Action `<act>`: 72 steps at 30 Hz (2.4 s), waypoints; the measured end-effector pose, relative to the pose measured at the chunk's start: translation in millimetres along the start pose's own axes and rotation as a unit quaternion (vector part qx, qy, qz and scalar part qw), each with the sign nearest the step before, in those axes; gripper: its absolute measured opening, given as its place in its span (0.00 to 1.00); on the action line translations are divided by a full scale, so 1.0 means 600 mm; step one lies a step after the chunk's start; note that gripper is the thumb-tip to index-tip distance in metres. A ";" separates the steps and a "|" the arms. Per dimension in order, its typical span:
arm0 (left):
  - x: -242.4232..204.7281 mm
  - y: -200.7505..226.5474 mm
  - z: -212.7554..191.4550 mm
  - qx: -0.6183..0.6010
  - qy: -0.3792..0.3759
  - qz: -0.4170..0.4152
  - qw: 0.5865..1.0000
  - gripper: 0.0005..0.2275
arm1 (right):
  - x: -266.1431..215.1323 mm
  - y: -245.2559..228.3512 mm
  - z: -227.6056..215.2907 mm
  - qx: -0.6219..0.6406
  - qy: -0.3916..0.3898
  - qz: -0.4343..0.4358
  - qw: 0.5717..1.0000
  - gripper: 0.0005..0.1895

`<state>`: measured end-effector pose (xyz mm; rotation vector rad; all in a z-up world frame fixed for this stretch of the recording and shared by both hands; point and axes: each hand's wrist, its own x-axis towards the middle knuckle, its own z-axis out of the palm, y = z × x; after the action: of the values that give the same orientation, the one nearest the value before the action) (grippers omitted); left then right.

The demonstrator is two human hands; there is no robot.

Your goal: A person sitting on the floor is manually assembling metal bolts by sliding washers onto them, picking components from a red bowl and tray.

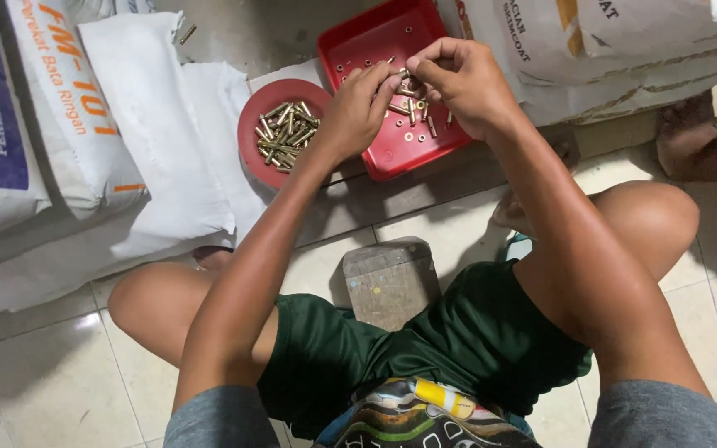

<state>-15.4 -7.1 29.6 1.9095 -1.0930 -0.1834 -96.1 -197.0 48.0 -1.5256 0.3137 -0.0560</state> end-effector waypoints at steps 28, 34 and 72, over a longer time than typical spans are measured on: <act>0.020 0.018 -0.058 -0.082 -0.074 -0.020 0.994 0.13 | -0.002 -0.061 0.000 0.023 -0.154 -0.028 0.987 0.04; 0.002 0.000 -0.047 -0.241 -0.103 -0.133 0.956 0.14 | -0.018 -0.070 0.017 -0.132 -0.116 -0.143 0.974 0.07; -0.005 -0.020 -0.007 -0.200 -0.084 -0.173 0.961 0.09 | -0.026 -0.057 0.015 -0.161 -0.093 -0.079 0.979 0.06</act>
<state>-7.9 0.3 22.0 1.7196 -0.7478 -0.7205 -103.1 -186.2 84.6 -1.8599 0.0505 0.0141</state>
